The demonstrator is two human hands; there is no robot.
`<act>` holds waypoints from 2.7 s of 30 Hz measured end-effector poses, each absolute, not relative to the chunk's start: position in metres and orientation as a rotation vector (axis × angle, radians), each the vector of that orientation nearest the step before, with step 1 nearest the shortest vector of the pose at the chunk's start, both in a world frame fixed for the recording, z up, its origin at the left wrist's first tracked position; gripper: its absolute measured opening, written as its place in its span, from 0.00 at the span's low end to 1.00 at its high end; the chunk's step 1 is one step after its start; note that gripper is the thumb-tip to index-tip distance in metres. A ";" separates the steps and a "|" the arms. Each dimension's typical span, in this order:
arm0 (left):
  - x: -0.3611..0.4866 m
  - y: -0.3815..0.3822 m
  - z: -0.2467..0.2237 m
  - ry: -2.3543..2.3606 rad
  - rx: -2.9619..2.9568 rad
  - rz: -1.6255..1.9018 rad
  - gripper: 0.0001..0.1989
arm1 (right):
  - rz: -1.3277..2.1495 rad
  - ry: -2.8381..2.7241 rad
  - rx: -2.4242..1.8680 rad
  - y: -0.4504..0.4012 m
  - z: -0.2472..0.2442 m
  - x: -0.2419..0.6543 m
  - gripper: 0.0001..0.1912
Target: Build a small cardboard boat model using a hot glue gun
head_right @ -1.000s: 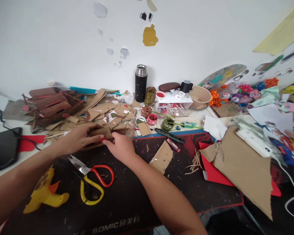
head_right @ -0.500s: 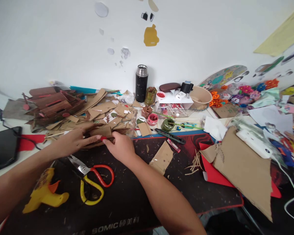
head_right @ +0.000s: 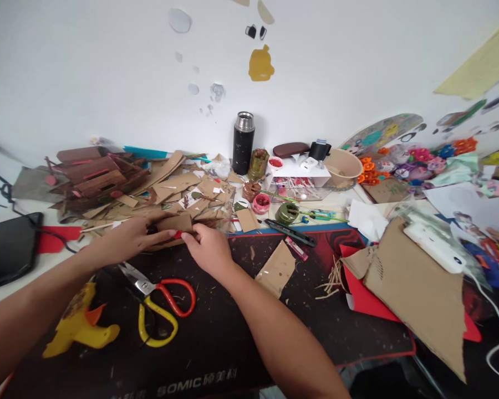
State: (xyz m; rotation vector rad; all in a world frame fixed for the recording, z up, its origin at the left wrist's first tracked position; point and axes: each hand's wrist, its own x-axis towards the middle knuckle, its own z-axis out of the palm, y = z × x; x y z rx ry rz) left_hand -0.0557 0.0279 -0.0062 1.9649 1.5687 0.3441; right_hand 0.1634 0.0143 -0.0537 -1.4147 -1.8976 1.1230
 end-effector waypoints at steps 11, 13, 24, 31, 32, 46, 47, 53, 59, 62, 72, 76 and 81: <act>-0.055 0.030 -0.009 1.584 1.946 0.316 0.48 | 1.068 -1.926 -1.429 0.015 -0.054 0.163 0.12; -0.055 0.030 -0.009 1.583 1.945 0.294 0.48 | 1.066 -1.934 -1.440 0.016 -0.054 0.162 0.12; -0.058 0.031 -0.011 1.592 1.942 0.288 0.48 | 1.066 -1.942 -1.452 0.014 -0.051 0.162 0.11; -0.058 0.028 -0.005 1.543 1.919 0.350 0.48 | 1.121 -1.881 -1.428 0.014 -0.053 0.164 0.10; -0.059 0.027 -0.003 1.533 1.904 0.364 0.48 | 1.151 -1.859 -1.414 0.013 -0.055 0.165 0.10; -0.078 0.009 0.016 1.789 1.766 0.589 0.32 | 1.490 -1.459 -1.270 0.017 -0.070 0.166 0.15; -0.078 0.008 0.015 1.794 1.769 0.594 0.32 | 1.497 -1.445 -1.260 0.017 -0.070 0.167 0.15; -0.084 0.000 0.009 1.806 1.741 0.562 0.27 | 1.474 -1.461 -1.243 0.017 -0.075 0.167 0.15; -0.088 -0.004 0.008 1.844 1.696 0.625 0.25 | 1.494 -1.439 -1.199 0.018 -0.078 0.167 0.16; -0.090 -0.005 0.010 1.822 1.667 0.629 0.26 | 1.508 -1.429 -1.191 0.017 -0.077 0.167 0.16; -0.099 -0.012 0.003 1.875 1.574 0.631 0.25 | 1.540 -1.390 -1.160 0.018 -0.077 0.168 0.21; -0.096 -0.013 0.005 1.916 1.696 0.602 0.23 | 1.559 -1.356 -1.135 0.019 -0.074 0.169 0.23; -0.092 -0.013 0.004 1.945 1.787 0.487 0.23 | 1.569 -1.319 -1.122 0.020 -0.071 0.170 0.22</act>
